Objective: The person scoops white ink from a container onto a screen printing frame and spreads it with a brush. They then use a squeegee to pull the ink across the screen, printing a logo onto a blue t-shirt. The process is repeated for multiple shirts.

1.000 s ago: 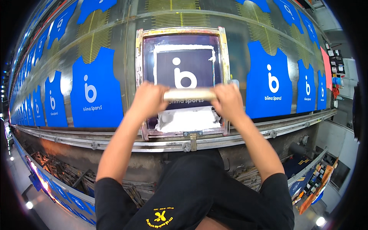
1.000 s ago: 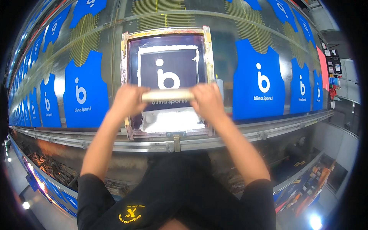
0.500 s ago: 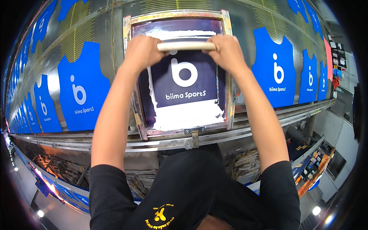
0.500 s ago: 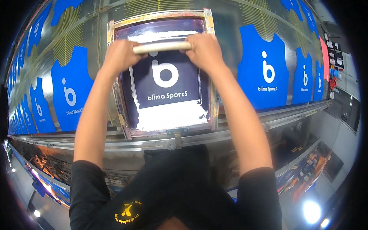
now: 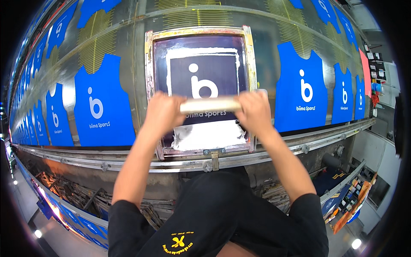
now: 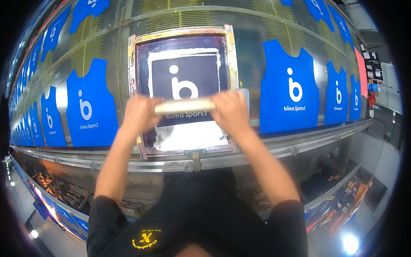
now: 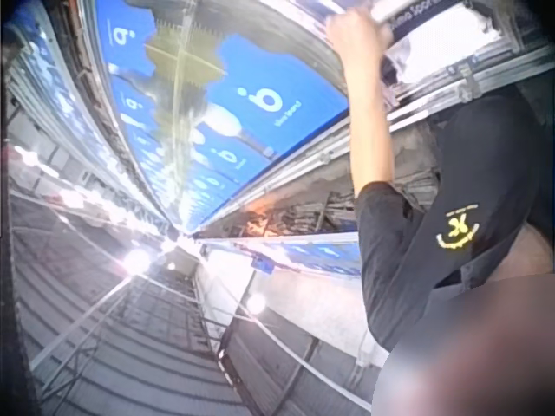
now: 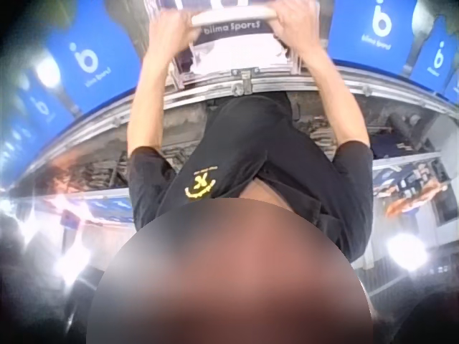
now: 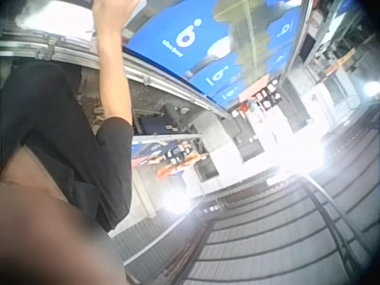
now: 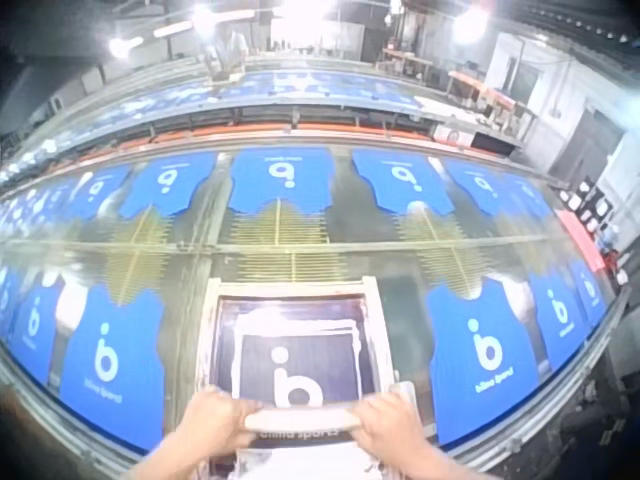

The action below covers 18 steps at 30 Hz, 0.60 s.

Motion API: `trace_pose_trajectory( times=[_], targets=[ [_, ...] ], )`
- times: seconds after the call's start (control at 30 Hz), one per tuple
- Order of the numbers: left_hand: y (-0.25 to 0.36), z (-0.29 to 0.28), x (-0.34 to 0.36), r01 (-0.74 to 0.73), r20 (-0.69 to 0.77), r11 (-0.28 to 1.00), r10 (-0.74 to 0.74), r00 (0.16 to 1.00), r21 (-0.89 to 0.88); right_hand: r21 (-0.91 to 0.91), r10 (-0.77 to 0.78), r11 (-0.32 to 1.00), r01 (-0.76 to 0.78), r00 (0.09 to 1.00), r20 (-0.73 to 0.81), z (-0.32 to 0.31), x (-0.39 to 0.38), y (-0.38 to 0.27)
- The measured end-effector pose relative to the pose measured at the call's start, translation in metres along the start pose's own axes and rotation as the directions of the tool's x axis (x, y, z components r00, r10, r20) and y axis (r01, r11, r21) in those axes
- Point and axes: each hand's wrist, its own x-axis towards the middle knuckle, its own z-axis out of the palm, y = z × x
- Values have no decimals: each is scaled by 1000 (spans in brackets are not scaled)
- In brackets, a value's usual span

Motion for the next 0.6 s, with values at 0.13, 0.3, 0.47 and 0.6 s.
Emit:
trace_pose_trajectory(
  times=[0.13,0.3,0.47,0.6],
  targets=[
    [-35,-42,119,80,39,993,-83,996,83,-47,63,997,-61,997,45,4,115,55],
    [-60,-49,179,91,-40,993,-88,995,75,-24,121,992,-120,992,26,20,174,86],
    [-43,-8,119,160,-31,987,-160,987,-13,-37,77,996,-75,996,37,34,107,68],
    [-5,23,16,154,-7,988,-154,988,-9,10,-8,1000,8,1000,0,31,8,20]
  ],
)
